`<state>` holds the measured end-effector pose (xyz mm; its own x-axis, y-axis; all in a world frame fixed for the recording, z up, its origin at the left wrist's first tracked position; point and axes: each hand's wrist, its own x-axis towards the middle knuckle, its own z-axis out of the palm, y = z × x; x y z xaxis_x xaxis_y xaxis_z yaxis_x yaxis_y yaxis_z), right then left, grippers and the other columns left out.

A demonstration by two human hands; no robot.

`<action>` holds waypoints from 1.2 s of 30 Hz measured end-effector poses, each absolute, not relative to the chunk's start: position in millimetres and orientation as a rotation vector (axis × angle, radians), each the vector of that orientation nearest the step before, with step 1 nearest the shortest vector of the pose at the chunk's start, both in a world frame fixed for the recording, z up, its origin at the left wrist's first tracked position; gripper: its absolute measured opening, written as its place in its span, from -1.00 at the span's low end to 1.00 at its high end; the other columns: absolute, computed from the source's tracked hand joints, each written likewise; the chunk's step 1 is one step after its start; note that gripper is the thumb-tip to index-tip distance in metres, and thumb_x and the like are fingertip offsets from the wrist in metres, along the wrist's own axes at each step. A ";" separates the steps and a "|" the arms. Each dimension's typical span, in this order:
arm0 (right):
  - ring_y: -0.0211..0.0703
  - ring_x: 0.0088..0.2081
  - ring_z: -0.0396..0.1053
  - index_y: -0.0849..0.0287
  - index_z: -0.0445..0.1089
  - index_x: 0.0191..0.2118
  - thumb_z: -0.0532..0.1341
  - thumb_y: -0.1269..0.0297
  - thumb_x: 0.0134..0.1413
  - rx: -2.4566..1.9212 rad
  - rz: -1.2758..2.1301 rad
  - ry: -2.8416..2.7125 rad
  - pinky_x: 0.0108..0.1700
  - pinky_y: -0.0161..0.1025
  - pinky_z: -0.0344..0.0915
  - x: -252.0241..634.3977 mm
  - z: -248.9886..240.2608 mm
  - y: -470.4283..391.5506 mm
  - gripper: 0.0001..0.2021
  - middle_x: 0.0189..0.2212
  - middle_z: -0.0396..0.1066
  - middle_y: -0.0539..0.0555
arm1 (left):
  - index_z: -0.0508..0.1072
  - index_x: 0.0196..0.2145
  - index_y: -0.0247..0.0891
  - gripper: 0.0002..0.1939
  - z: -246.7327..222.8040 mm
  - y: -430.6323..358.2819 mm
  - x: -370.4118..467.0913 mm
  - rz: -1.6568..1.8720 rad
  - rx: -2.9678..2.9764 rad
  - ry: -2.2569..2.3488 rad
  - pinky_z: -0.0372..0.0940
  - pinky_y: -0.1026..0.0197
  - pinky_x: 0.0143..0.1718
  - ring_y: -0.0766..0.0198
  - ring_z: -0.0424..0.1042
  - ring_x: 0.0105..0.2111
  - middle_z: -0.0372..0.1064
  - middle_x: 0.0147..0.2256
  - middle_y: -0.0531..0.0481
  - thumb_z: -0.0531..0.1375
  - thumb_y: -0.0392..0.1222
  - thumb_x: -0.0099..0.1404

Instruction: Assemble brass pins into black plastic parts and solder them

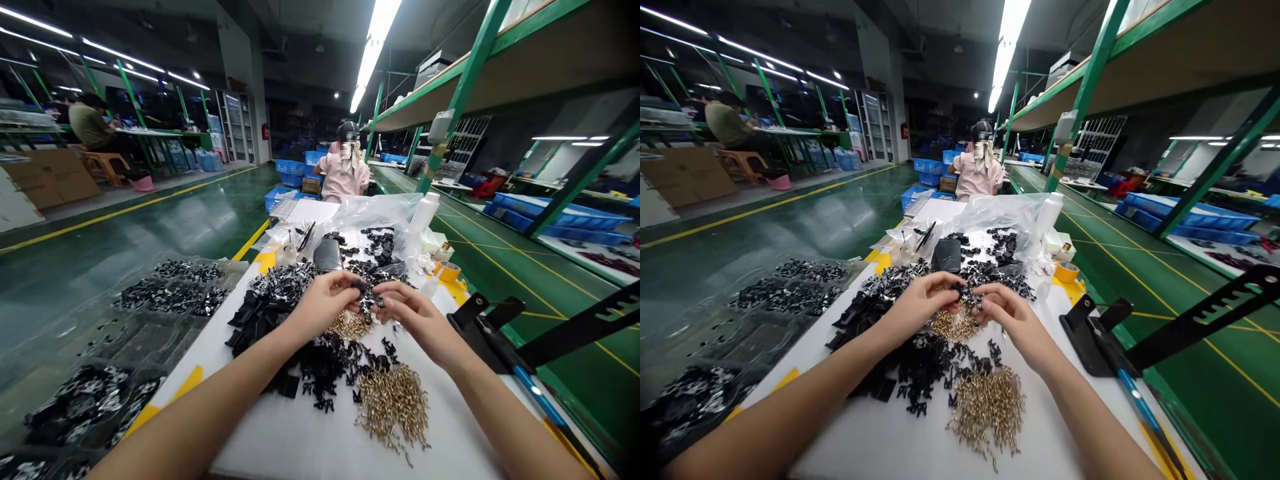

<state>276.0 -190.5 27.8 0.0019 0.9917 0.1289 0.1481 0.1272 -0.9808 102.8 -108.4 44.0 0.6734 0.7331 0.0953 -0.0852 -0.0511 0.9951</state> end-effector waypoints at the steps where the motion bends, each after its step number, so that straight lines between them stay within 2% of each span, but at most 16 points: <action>1: -0.22 -0.32 0.33 0.09 0.28 -0.08 0.12 0.15 0.14 -1.213 1.066 -1.342 -0.20 -0.19 0.25 276.9 27.2 -193.6 -0.75 -0.38 0.37 0.03 | 0.40 -0.23 -0.35 -0.82 41.3 -111.0 102.3 0.709 1.495 0.558 0.35 0.20 -0.27 0.37 0.38 -0.44 0.36 -0.38 -0.03 0.16 -0.29 0.17; 8: -0.26 -0.35 0.32 0.09 0.34 -0.12 0.17 0.15 0.09 -1.203 1.142 -1.248 -0.22 -0.23 0.25 274.3 24.5 -195.0 -0.76 -0.43 0.36 0.00 | 0.36 -0.22 -0.33 -0.83 45.8 -122.7 92.2 0.782 1.472 0.631 0.32 0.29 -0.29 0.36 0.42 -0.40 0.34 -0.32 -0.03 0.16 -0.26 0.20; 12: -0.25 -0.30 0.33 0.07 0.33 -0.08 0.23 0.18 0.04 -1.150 1.266 -1.150 -0.18 -0.22 0.26 271.9 22.6 -192.6 -0.70 -0.33 0.36 0.02 | 0.34 -0.22 -0.32 -0.82 50.2 -121.4 90.5 0.774 1.398 0.669 0.31 0.31 -0.27 0.36 0.45 -0.38 0.33 -0.22 -0.07 0.17 -0.31 0.18; 15: -0.27 -0.32 0.30 0.09 0.36 -0.14 0.26 0.20 0.01 -1.157 1.261 -1.181 -0.21 -0.26 0.23 272.0 22.3 -196.0 -0.74 -0.39 0.35 0.00 | 0.34 -0.20 -0.31 -0.80 46.3 -123.0 92.0 0.718 1.355 0.631 0.32 0.29 -0.25 0.36 0.45 -0.38 0.32 -0.19 -0.07 0.17 -0.30 0.18; 19: -0.30 -0.41 0.24 0.03 0.32 -0.18 0.25 0.21 0.03 -1.200 1.121 -1.209 -0.34 -0.33 0.16 274.6 25.7 -202.1 -0.80 -0.53 0.23 -0.09 | 0.37 -0.19 -0.33 -0.77 44.1 -126.7 94.3 0.687 1.377 0.638 0.31 0.33 -0.37 0.41 0.38 -0.46 0.33 -0.33 -0.01 0.20 -0.32 0.14; 22: -0.32 -0.44 0.24 0.02 0.30 -0.22 0.25 0.21 0.03 -1.194 1.122 -1.213 -0.36 -0.34 0.15 274.5 30.2 -204.7 -0.83 -0.52 0.20 -0.10 | 0.40 -0.20 -0.33 -0.77 45.0 -127.0 94.7 0.686 1.405 0.647 0.29 0.34 -0.41 0.39 0.34 -0.46 0.29 -0.45 0.04 0.20 -0.32 0.13; 26: -0.30 -0.36 0.28 0.03 0.30 -0.25 0.27 0.22 0.00 -1.223 1.171 -1.180 -0.29 -0.33 0.20 269.4 34.7 -206.9 -0.82 -0.44 0.26 -0.07 | 0.39 -0.12 -0.28 -0.74 42.8 -125.1 94.0 0.666 1.364 0.629 0.30 0.25 -0.21 0.32 0.42 -0.33 0.39 -0.36 -0.02 0.16 -0.29 0.19; 30: -0.25 -0.30 0.33 0.05 0.32 -0.23 0.26 0.20 0.00 -1.223 1.151 -1.173 -0.23 -0.28 0.26 265.7 34.0 -208.5 -0.82 -0.39 0.33 -0.03 | 0.44 -0.23 -0.31 -0.83 39.6 -125.5 94.8 0.695 1.376 0.597 0.23 0.25 -0.09 0.29 0.38 -0.20 0.42 -0.24 -0.06 0.16 -0.24 0.21; 33: -0.21 -0.31 0.37 0.06 0.33 -0.20 0.20 0.21 0.06 -1.253 1.028 -1.309 -0.26 -0.26 0.32 263.4 31.0 -210.0 -0.84 -0.38 0.36 0.01 | 0.42 -0.27 -0.32 -0.85 38.7 -127.4 96.2 0.698 1.359 0.631 0.23 0.29 -0.16 0.31 0.37 -0.24 0.41 -0.27 -0.04 0.19 -0.26 0.17; 36: -0.17 -0.25 0.37 0.06 0.32 -0.17 0.18 0.30 0.08 -1.342 0.598 -1.517 -0.25 -0.25 0.35 258.1 26.3 -212.8 -0.84 -0.28 0.37 0.05 | 0.37 -0.29 -0.32 -0.84 38.0 -129.1 96.8 0.678 1.272 0.662 0.25 0.29 -0.26 0.34 0.37 -0.34 0.38 -0.36 0.00 0.23 -0.28 0.13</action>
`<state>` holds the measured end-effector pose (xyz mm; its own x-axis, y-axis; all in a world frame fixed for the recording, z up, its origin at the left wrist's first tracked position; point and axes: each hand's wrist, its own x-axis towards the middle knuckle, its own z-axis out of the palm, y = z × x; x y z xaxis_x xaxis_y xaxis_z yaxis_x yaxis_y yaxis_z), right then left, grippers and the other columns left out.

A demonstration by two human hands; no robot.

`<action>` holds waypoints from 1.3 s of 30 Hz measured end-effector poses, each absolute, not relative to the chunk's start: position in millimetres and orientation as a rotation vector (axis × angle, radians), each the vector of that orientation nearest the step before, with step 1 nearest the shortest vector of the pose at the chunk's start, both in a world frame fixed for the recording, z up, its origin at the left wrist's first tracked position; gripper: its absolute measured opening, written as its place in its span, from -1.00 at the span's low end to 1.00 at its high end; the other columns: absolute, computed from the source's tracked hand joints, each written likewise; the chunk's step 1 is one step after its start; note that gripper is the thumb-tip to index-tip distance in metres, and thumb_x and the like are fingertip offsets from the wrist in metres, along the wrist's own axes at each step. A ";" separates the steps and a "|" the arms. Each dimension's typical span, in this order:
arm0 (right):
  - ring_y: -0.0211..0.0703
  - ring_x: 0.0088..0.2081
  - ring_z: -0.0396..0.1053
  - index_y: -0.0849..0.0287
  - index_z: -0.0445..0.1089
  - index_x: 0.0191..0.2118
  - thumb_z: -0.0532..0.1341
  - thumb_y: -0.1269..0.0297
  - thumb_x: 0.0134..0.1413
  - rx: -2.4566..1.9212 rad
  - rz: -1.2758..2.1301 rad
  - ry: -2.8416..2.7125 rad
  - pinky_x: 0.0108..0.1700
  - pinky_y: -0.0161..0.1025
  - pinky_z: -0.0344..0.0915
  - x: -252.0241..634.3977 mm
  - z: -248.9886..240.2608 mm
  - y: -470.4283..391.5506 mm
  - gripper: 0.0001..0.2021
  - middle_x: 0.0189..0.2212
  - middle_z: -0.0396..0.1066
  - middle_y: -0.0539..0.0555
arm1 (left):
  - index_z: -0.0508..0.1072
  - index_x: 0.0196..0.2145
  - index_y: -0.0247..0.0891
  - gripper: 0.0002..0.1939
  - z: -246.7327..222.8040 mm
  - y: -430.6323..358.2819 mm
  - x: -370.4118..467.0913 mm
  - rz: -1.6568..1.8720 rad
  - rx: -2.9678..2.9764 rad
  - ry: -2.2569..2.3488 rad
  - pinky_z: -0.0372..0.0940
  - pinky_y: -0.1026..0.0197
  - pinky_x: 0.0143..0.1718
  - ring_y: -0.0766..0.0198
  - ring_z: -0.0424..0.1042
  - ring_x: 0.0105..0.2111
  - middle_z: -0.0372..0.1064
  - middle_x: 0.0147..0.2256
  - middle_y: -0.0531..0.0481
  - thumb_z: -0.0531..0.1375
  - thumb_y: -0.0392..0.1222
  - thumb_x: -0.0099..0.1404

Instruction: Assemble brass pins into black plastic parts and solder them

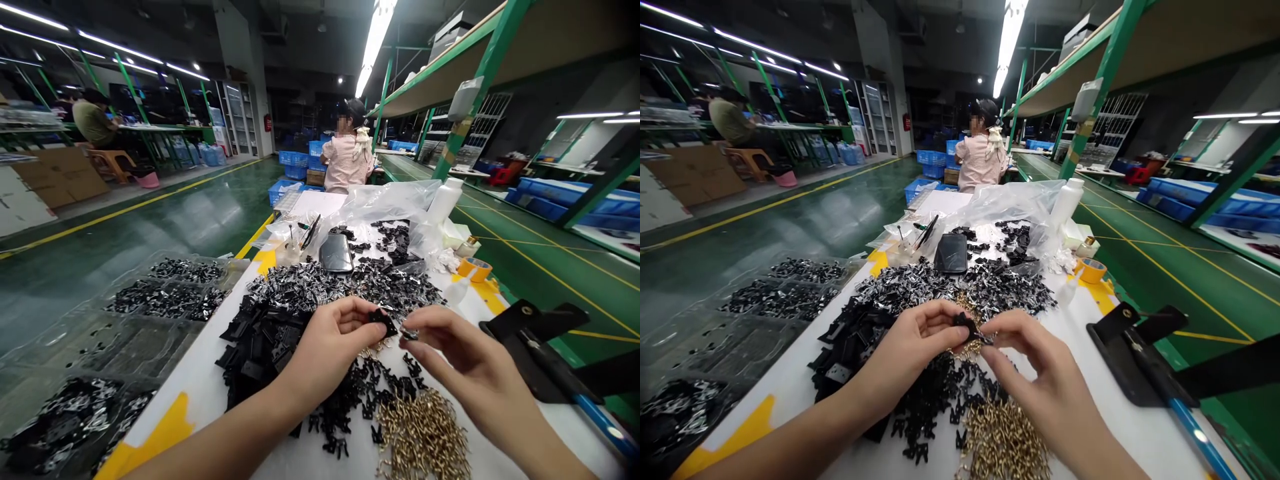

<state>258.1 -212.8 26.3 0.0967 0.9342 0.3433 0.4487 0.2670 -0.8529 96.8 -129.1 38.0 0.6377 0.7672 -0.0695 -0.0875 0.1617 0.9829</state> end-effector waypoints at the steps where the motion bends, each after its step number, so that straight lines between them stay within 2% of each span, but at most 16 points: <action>1: -0.15 -0.21 0.37 0.06 0.31 -0.15 0.18 0.34 0.07 -1.344 0.424 -1.590 -0.23 -0.24 0.36 256.1 24.4 -213.8 -0.81 -0.25 0.37 0.06 | 0.36 -0.31 -0.32 -0.84 37.6 -129.5 96.9 0.668 1.249 0.663 0.26 0.29 -0.27 0.34 0.37 -0.36 0.37 -0.38 0.01 0.24 -0.29 0.12; 5: -0.11 -0.16 0.34 0.08 0.23 -0.04 0.18 0.47 0.04 -1.249 -0.110 -1.819 -0.17 -0.17 0.35 250.7 18.9 -216.2 -0.67 -0.22 0.37 0.10 | 0.38 -0.26 -0.30 -0.77 35.8 -131.8 96.9 0.643 1.223 0.645 0.28 0.25 -0.28 0.32 0.40 -0.40 0.35 -0.36 0.00 0.25 -0.30 0.08; 9: -0.10 -0.14 0.31 0.14 0.22 -0.02 0.18 0.55 0.03 -1.173 -0.326 -1.967 -0.17 -0.16 0.32 250.5 18.0 -213.9 -0.63 -0.22 0.34 0.15 | 0.44 -0.17 -0.23 -0.73 35.1 -134.6 96.8 0.611 1.245 0.596 0.27 0.27 -0.25 0.32 0.41 -0.38 0.38 -0.36 0.01 0.21 -0.31 0.12; 12: -0.09 -0.12 0.28 0.17 0.24 -0.03 0.16 0.58 0.04 -1.197 -0.334 -1.964 -0.17 -0.15 0.31 251.6 17.7 -212.8 -0.65 -0.19 0.30 0.18 | 0.45 -0.14 -0.20 -0.71 35.9 -135.8 96.2 0.599 1.257 0.593 0.27 0.27 -0.26 0.35 0.38 -0.43 0.35 -0.53 0.09 0.19 -0.32 0.15; 14: -0.09 -0.12 0.27 0.16 0.25 -0.03 0.15 0.58 0.05 -1.231 -0.319 -1.939 -0.17 -0.15 0.30 252.7 17.0 -213.1 -0.65 -0.18 0.28 0.19 | 0.44 -0.11 -0.19 -0.69 36.7 -136.2 95.7 0.611 1.276 0.581 0.27 0.28 -0.28 0.38 0.36 -0.47 0.33 -0.58 0.12 0.19 -0.32 0.16; 17: -0.10 -0.15 0.29 0.13 0.27 -0.04 0.15 0.57 0.05 -1.264 -0.323 -1.905 -0.20 -0.16 0.31 254.5 16.2 -213.4 -0.65 -0.19 0.27 0.17 | 0.46 -0.13 -0.21 -0.73 37.2 -136.8 95.8 0.660 1.234 0.513 0.30 0.26 -0.20 0.34 0.41 -0.34 0.43 -0.36 0.03 0.18 -0.29 0.18; 19: -0.09 -0.15 0.30 0.12 0.27 -0.03 0.17 0.55 0.04 -1.252 -0.354 -1.905 -0.21 -0.16 0.31 255.8 16.6 -213.0 -0.64 -0.20 0.28 0.17 | 0.46 -0.14 -0.24 -0.76 36.7 -137.2 96.3 0.688 1.192 0.473 0.31 0.24 -0.15 0.31 0.42 -0.26 0.43 -0.23 -0.03 0.18 -0.26 0.20; 29: -0.07 -0.15 0.31 0.13 0.26 -0.01 0.19 0.59 0.00 -1.199 -0.442 -1.919 -0.20 -0.14 0.31 259.7 17.0 -211.4 -0.58 -0.18 0.30 0.18 | 0.46 -0.18 -0.26 -0.78 35.0 -138.0 95.9 0.745 1.256 0.498 0.27 0.18 -0.05 0.23 0.38 -0.14 0.42 -0.18 -0.07 0.22 -0.24 0.17; 36: -0.06 -0.10 0.30 0.16 0.25 -0.01 0.18 0.54 0.02 -1.215 -0.320 -1.947 -0.15 -0.12 0.31 263.3 15.6 -206.5 -0.62 -0.16 0.28 0.18 | 0.44 -0.17 -0.28 -0.72 35.9 -134.3 95.1 0.707 1.134 0.531 0.32 0.20 -0.18 0.31 0.41 -0.34 0.39 -0.26 -0.07 0.26 -0.22 0.12; 39: -0.06 -0.07 0.27 0.17 0.26 -0.02 0.13 0.54 0.05 -1.236 -0.228 -1.944 -0.11 -0.11 0.29 264.5 14.3 -205.5 -0.65 -0.13 0.24 0.19 | 0.43 -0.16 -0.30 -0.71 35.9 -132.7 94.6 0.667 1.016 0.510 0.31 0.22 -0.17 0.35 0.40 -0.37 0.38 -0.29 -0.05 0.26 -0.21 0.13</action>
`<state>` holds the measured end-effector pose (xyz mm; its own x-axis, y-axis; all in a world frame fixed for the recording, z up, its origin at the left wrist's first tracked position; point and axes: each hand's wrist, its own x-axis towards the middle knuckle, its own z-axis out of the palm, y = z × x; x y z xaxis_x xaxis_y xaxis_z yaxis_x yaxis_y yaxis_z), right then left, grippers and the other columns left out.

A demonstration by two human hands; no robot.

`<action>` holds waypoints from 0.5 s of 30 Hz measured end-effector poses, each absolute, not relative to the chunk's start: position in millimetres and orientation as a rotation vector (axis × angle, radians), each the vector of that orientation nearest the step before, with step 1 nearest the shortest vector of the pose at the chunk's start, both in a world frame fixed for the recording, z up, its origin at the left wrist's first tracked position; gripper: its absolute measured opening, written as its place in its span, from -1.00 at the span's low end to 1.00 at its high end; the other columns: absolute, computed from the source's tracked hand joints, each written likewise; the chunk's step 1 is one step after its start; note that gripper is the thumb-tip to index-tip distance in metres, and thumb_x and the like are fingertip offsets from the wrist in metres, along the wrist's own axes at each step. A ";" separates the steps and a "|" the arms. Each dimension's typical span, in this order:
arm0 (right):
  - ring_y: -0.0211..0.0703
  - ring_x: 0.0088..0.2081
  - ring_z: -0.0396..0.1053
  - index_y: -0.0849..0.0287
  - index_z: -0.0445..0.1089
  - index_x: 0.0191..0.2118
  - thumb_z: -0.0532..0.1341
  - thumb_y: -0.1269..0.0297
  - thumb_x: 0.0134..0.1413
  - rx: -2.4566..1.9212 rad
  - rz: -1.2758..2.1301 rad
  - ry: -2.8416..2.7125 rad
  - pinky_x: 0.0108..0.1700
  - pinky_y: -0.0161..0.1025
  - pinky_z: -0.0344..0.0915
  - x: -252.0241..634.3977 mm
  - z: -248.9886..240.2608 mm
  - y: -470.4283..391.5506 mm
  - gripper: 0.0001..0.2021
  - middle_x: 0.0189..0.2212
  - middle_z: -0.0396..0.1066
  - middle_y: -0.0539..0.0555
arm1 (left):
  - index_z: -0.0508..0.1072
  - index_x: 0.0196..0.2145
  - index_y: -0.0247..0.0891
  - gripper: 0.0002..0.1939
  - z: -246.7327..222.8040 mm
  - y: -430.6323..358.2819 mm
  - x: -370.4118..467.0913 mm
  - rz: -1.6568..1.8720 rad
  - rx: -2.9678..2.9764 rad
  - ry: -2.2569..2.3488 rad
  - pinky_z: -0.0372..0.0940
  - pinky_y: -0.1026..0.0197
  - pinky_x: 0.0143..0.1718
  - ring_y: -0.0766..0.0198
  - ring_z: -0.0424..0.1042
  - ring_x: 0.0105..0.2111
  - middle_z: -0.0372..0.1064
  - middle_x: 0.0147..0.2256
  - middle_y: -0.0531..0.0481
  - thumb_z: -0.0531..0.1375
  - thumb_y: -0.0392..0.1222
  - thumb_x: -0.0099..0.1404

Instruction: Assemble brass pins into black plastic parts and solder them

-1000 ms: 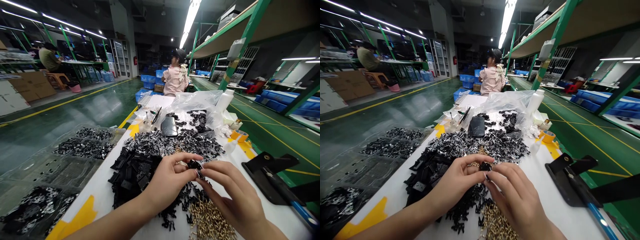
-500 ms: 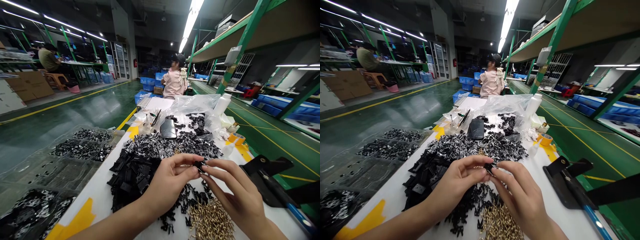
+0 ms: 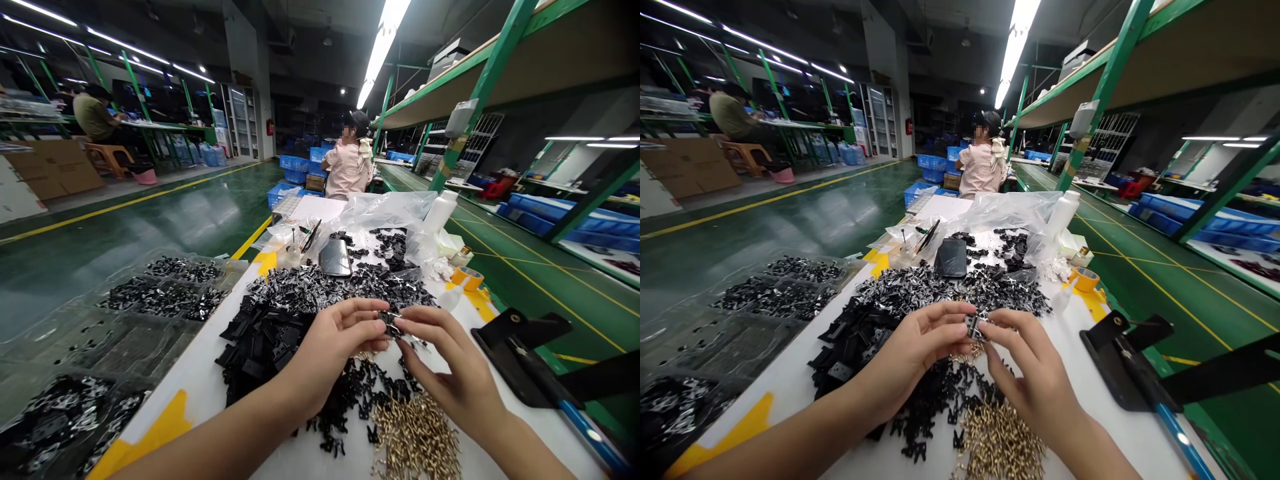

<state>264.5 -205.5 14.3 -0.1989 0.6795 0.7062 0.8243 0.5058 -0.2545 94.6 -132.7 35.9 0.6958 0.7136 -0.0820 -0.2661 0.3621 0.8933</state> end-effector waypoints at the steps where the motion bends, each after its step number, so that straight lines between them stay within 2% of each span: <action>1: -0.06 -0.08 0.27 0.16 0.27 -0.04 0.12 0.53 0.06 -1.241 -0.218 -1.927 -0.12 -0.10 0.29 264.5 14.3 -205.6 -0.68 -0.15 0.24 0.18 | 0.42 -0.15 -0.31 -0.71 36.0 -132.5 94.6 0.641 0.993 0.501 0.31 0.22 -0.17 0.35 0.41 -0.36 0.38 -0.32 -0.05 0.25 -0.21 0.14; 4: -0.07 -0.14 0.28 0.14 0.30 -0.10 0.11 0.52 0.07 -1.247 -0.228 -1.886 -0.17 -0.11 0.29 263.6 15.5 -206.9 -0.73 -0.21 0.24 0.15 | 0.40 -0.14 -0.33 -0.72 36.6 -132.3 94.8 0.579 0.990 0.490 0.32 0.20 -0.17 0.33 0.41 -0.36 0.39 -0.38 -0.06 0.22 -0.21 0.17; 9: -0.08 -0.19 0.29 0.14 0.31 -0.09 0.11 0.53 0.07 -1.225 -0.229 -1.878 -0.22 -0.13 0.29 262.7 17.3 -208.7 -0.72 -0.26 0.26 0.14 | 0.37 -0.15 -0.34 -0.72 36.5 -131.3 96.1 0.565 1.093 0.521 0.31 0.15 -0.15 0.28 0.43 -0.34 0.39 -0.37 -0.09 0.19 -0.17 0.19; 12: -0.09 -0.18 0.28 0.12 0.32 -0.11 0.11 0.49 0.08 -1.265 -0.178 -1.831 -0.20 -0.13 0.27 263.5 17.5 -208.3 -0.75 -0.25 0.26 0.12 | 0.35 -0.12 -0.30 -0.69 36.6 -132.4 95.4 0.636 1.364 0.541 0.30 0.11 -0.13 0.19 0.39 -0.21 0.37 -0.24 -0.13 0.19 -0.18 0.17; 15: -0.12 -0.16 0.27 0.09 0.32 -0.16 0.11 0.45 0.11 -1.314 0.010 -1.760 -0.18 -0.16 0.26 263.1 17.5 -207.6 -0.81 -0.24 0.26 0.09 | 0.33 -0.07 -0.24 -0.64 37.2 -135.7 92.9 0.855 1.840 0.542 0.23 0.11 -0.03 0.16 0.30 -0.08 0.31 -0.09 -0.11 0.18 -0.29 0.14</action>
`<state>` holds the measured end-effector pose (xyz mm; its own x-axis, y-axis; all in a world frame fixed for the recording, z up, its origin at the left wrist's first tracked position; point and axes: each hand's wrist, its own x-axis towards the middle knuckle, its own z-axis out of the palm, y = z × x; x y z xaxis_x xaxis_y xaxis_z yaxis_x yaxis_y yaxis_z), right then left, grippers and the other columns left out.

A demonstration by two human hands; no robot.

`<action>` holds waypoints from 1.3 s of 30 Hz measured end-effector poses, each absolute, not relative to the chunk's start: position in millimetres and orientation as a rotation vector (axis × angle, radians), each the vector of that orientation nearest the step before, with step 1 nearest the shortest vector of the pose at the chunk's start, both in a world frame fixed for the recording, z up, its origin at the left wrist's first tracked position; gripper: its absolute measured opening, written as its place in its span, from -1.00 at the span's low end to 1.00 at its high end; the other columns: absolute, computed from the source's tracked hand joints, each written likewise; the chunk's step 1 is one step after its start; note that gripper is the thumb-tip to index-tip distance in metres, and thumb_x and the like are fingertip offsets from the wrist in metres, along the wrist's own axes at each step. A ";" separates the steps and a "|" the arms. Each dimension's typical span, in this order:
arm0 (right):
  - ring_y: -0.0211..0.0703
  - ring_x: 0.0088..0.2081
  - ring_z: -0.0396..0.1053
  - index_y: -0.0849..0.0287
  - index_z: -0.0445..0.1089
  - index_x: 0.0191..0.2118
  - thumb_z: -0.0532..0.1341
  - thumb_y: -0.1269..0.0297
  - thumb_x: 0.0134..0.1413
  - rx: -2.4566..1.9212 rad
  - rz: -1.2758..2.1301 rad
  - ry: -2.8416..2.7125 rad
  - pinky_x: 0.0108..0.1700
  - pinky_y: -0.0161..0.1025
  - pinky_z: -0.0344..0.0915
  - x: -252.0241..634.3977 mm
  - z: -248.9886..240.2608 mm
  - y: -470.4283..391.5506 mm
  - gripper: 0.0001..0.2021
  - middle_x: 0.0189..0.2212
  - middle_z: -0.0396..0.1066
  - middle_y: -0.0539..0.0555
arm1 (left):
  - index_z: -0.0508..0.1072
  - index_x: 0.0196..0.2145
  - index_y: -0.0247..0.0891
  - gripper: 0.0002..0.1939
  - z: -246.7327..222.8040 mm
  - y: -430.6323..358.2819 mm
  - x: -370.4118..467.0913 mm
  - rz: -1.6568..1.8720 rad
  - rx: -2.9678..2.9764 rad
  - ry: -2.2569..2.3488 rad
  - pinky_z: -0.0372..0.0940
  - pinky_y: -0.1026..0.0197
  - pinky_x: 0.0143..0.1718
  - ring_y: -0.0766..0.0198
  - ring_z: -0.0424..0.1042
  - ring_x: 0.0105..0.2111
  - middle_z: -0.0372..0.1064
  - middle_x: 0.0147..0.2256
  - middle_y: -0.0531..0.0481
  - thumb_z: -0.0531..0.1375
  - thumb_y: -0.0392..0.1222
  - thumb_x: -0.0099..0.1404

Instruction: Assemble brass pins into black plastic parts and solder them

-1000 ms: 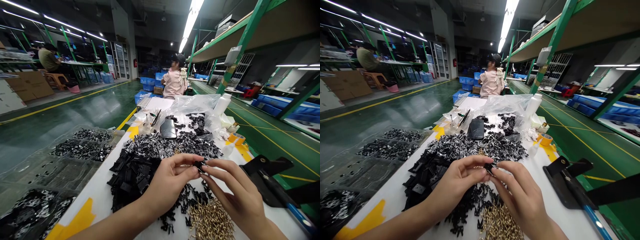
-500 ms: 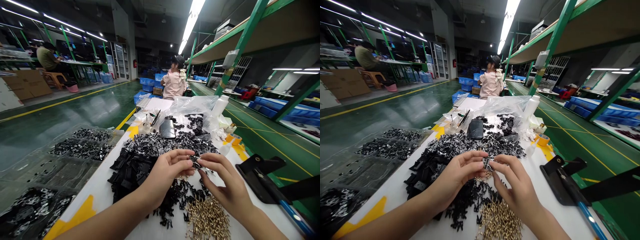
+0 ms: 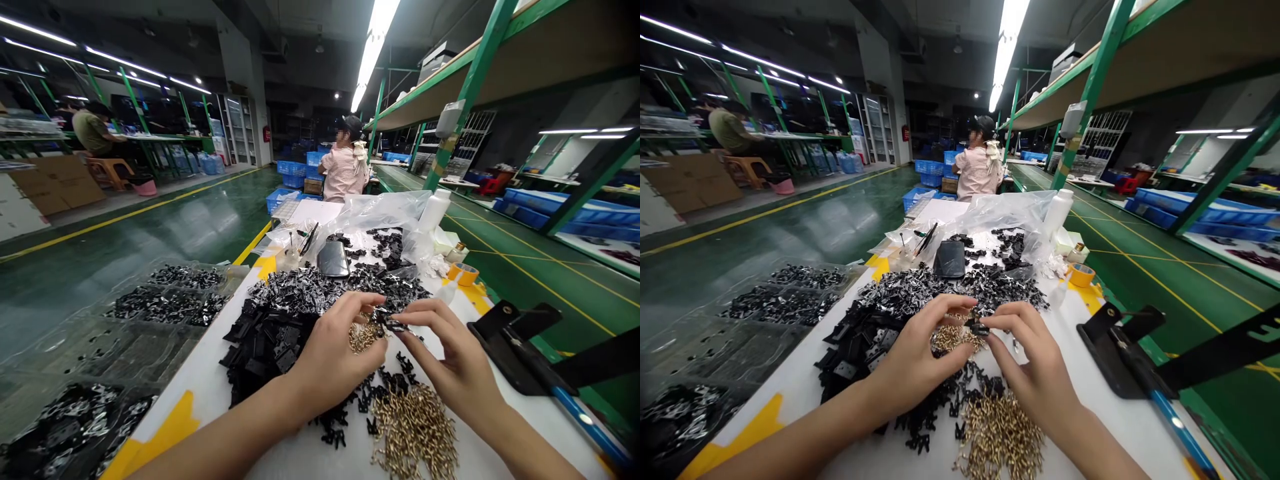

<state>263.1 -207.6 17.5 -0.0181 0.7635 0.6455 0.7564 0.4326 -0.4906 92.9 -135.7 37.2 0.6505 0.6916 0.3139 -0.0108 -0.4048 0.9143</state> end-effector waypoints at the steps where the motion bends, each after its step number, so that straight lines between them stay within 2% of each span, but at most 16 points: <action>1: -0.14 -0.15 0.27 0.08 0.32 -0.17 0.11 0.43 0.12 -1.313 0.095 -1.738 -0.17 -0.17 0.26 262.5 17.3 -207.4 -0.83 -0.24 0.26 0.08 | 0.33 -0.06 -0.24 -0.64 37.0 -136.9 92.1 0.918 1.964 0.519 0.21 0.12 0.00 0.18 0.29 -0.07 0.31 -0.08 -0.10 0.16 -0.32 0.15; 7: -0.14 -0.14 0.29 0.08 0.32 -0.24 0.15 0.31 0.12 -1.281 0.454 -1.597 -0.13 -0.16 0.27 254.6 14.7 -205.9 -0.93 -0.23 0.31 0.05 | 0.34 -0.10 -0.29 -0.73 31.0 -137.7 89.9 0.985 2.217 0.453 0.25 0.23 -0.07 0.26 0.36 -0.15 0.38 -0.17 -0.09 0.06 -0.37 0.22; 16: -0.17 -0.22 0.32 0.13 0.29 -0.27 0.20 0.17 0.06 -1.320 0.655 -1.437 -0.19 -0.20 0.29 251.0 20.6 -206.1 -0.83 -0.31 0.32 0.04 | 0.37 -0.13 -0.25 -0.76 30.5 -140.2 88.8 1.001 2.243 0.501 0.27 0.21 -0.15 0.26 0.38 -0.22 0.41 -0.19 -0.04 0.08 -0.30 0.23; 22: -0.19 -0.26 0.34 0.13 0.29 -0.28 0.19 0.16 0.03 -1.339 0.703 -1.615 -0.24 -0.24 0.29 258.0 35.6 -205.5 -0.82 -0.32 0.35 0.03 | 0.34 -0.23 -0.28 -0.78 31.0 -136.2 93.1 0.806 1.961 0.540 0.23 0.32 -0.45 0.36 0.34 -0.45 0.33 -0.32 0.00 0.13 -0.34 0.11; 24: -0.17 -0.25 0.35 0.12 0.30 -0.24 0.16 0.16 0.07 -1.408 0.605 -1.699 -0.23 -0.24 0.30 272.8 49.7 -214.5 -0.82 -0.29 0.37 0.05 | 0.31 -0.27 -0.28 -0.81 30.2 -135.3 94.6 0.748 1.890 0.540 0.19 0.34 -0.47 0.38 0.30 -0.46 0.28 -0.36 0.02 0.14 -0.33 0.10; 27: -0.15 -0.24 0.35 0.12 0.31 -0.20 0.09 0.18 0.13 -1.664 0.193 -1.803 -0.24 -0.24 0.29 314.2 64.2 -242.4 -0.82 -0.27 0.39 0.08 | 0.29 -0.31 -0.27 -0.82 30.4 -135.7 96.2 0.702 1.836 0.524 0.17 0.33 -0.43 0.39 0.26 -0.45 0.24 -0.36 0.05 0.16 -0.33 0.08; 30: -0.12 -0.25 0.36 0.16 0.33 -0.14 0.00 0.29 0.18 -1.952 -0.351 -2.000 -0.24 -0.22 0.28 368.6 53.5 -283.4 -0.78 -0.24 0.38 0.13 | 0.30 -0.27 -0.24 -0.79 32.3 -136.1 96.1 0.615 1.783 0.510 0.16 0.32 -0.44 0.44 0.21 -0.51 0.23 -0.35 0.08 0.18 -0.31 0.08; 32: -0.12 -0.34 0.38 0.16 0.34 -0.07 -0.05 0.41 0.15 -2.108 -0.628 -2.165 -0.34 -0.23 0.28 403.1 33.3 -310.6 -0.69 -0.30 0.39 0.14 | 0.31 -0.25 -0.21 -0.76 33.9 -136.3 95.6 0.568 1.716 0.497 0.18 0.31 -0.42 0.43 0.25 -0.50 0.23 -0.33 0.08 0.19 -0.30 0.08; 36: -0.13 -0.36 0.42 0.04 0.13 0.17 -0.08 0.56 0.04 -2.195 -0.834 -2.349 -0.42 -0.27 0.32 447.9 -10.8 -337.6 -0.44 -0.24 0.38 0.13 | 0.31 -0.22 -0.22 -0.74 37.6 -138.4 95.2 0.531 1.571 0.463 0.23 0.30 -0.40 0.32 0.39 -0.38 0.23 -0.32 0.06 0.19 -0.30 0.08; 39: -0.10 -0.25 0.42 0.01 0.06 0.20 -0.08 0.66 -0.06 -2.130 -0.847 -2.419 -0.34 -0.24 0.37 458.4 -26.4 -334.6 -0.32 -0.16 0.37 0.15 | 0.33 -0.20 -0.23 -0.73 40.5 -140.8 95.0 0.537 1.531 0.473 0.21 0.34 -0.48 0.27 0.43 -0.36 0.22 -0.32 0.04 0.18 -0.32 0.08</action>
